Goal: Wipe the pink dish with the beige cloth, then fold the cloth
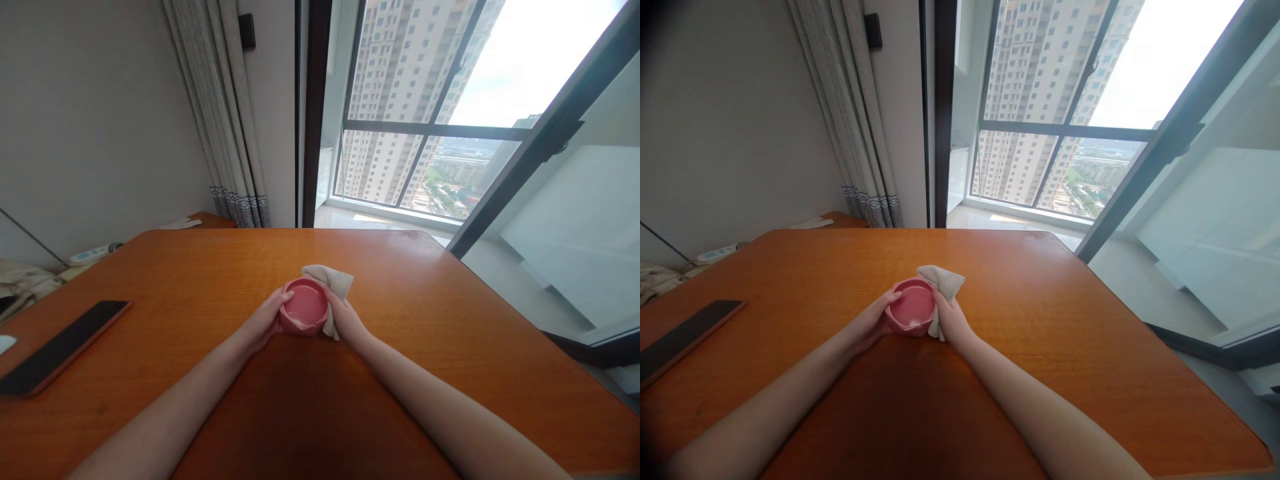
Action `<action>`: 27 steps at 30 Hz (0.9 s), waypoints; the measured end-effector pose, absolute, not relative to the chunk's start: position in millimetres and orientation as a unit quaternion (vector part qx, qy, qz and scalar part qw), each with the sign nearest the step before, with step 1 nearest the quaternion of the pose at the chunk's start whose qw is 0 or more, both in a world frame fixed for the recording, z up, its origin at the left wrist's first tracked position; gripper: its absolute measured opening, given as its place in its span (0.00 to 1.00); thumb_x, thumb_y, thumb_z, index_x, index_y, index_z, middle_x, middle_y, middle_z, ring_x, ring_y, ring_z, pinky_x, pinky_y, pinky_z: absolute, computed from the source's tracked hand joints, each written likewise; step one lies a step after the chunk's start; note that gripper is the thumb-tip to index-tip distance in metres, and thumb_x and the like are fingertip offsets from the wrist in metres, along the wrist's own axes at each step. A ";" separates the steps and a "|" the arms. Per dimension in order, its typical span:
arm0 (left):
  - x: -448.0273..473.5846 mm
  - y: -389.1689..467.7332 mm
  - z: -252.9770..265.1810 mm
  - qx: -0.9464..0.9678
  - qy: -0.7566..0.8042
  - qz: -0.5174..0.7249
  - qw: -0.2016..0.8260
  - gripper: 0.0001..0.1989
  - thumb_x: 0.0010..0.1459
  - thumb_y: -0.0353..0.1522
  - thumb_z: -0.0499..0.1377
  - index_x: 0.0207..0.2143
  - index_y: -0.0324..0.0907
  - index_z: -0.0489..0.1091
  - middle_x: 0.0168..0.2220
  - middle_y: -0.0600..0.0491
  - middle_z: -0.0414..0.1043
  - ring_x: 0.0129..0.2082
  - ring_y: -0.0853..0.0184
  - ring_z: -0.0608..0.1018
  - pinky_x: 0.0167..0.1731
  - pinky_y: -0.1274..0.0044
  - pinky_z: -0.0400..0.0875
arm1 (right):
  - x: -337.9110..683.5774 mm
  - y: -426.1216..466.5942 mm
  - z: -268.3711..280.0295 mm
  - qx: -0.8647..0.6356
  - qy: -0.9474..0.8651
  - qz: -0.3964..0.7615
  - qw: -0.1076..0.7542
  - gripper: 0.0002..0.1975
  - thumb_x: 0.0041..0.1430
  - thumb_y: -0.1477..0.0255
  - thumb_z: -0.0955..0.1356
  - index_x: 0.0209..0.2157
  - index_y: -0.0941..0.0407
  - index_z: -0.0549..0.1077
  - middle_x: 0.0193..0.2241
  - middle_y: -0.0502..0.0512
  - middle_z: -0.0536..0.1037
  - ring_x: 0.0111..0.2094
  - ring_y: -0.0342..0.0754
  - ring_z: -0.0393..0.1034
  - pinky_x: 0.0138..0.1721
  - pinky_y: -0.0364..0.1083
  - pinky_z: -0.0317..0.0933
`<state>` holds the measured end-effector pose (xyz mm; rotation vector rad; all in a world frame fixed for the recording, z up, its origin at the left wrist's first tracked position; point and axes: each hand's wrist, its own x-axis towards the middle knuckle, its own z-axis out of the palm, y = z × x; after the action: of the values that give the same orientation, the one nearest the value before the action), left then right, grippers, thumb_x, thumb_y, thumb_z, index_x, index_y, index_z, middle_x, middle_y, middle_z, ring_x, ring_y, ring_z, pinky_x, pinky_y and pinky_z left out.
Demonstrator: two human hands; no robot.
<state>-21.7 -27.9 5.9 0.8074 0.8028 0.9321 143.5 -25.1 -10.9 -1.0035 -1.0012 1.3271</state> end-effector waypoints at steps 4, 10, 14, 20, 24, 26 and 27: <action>-11.1 -29.4 1.4 0.344 0.345 0.520 0.702 0.23 0.54 0.36 0.58 0.53 0.46 0.60 0.51 0.48 0.67 0.48 0.61 0.73 0.44 0.66 0.72 | 138.5 -29.6 -15.4 -0.458 -0.425 0.545 0.559 0.24 0.49 0.52 0.67 0.42 0.54 0.75 0.43 0.53 0.77 0.53 0.54 0.64 0.56 0.49 0.56; -10.1 -33.6 -0.6 0.390 0.321 0.465 0.727 0.27 0.49 0.35 0.63 0.52 0.46 0.61 0.53 0.47 0.65 0.51 0.59 0.71 0.49 0.66 0.68 | 144.0 -25.3 -10.2 -0.433 -0.424 0.512 0.609 0.26 0.50 0.54 0.67 0.48 0.53 0.70 0.49 0.52 0.74 0.54 0.52 0.63 0.56 0.50 0.56; -16.3 -30.0 -4.3 0.402 0.383 0.463 0.691 0.27 0.49 0.39 0.62 0.52 0.46 0.63 0.52 0.46 0.65 0.46 0.57 0.73 0.37 0.69 0.74 | 144.2 -24.9 -12.8 -0.419 -0.458 0.514 0.592 0.25 0.52 0.54 0.66 0.47 0.53 0.71 0.49 0.52 0.73 0.54 0.51 0.63 0.57 0.50 0.55; -3.5 -31.6 -5.1 0.352 0.339 0.568 0.662 0.23 0.52 0.37 0.60 0.51 0.49 0.61 0.51 0.51 0.65 0.45 0.64 0.73 0.40 0.71 0.73 | 130.9 -35.4 -25.1 -0.500 -0.410 0.526 0.553 0.26 0.50 0.49 0.65 0.39 0.56 0.76 0.33 0.53 0.80 0.45 0.52 0.71 0.48 0.45 0.64; -1.7 -35.2 -1.3 0.382 0.339 0.549 0.662 0.23 0.52 0.39 0.60 0.49 0.48 0.60 0.51 0.51 0.65 0.46 0.64 0.72 0.42 0.71 0.71 | 132.5 -34.8 -23.9 -0.509 -0.401 0.501 0.574 0.26 0.50 0.50 0.65 0.39 0.57 0.76 0.35 0.54 0.80 0.48 0.53 0.69 0.50 0.45 0.62; -7.7 -33.7 1.0 0.404 0.357 0.508 0.672 0.22 0.52 0.43 0.59 0.47 0.45 0.61 0.48 0.49 0.67 0.45 0.63 0.72 0.41 0.70 0.71 | 136.5 -31.1 -20.4 -0.490 -0.386 0.498 0.603 0.26 0.50 0.52 0.66 0.43 0.56 0.74 0.42 0.54 0.78 0.51 0.52 0.67 0.52 0.46 0.60; -11.7 -31.9 2.1 0.413 0.371 0.489 0.672 0.23 0.52 0.45 0.57 0.47 0.45 0.61 0.48 0.49 0.67 0.44 0.62 0.73 0.39 0.70 0.71 | 138.4 -29.1 -18.7 -0.476 -0.383 0.504 0.611 0.26 0.50 0.52 0.66 0.46 0.55 0.73 0.45 0.54 0.76 0.52 0.52 0.66 0.53 0.47 0.59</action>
<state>-11.7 -31.9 2.1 0.9304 0.8364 1.1016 138.4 -29.1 -18.7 -1.0984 -0.8828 1.1622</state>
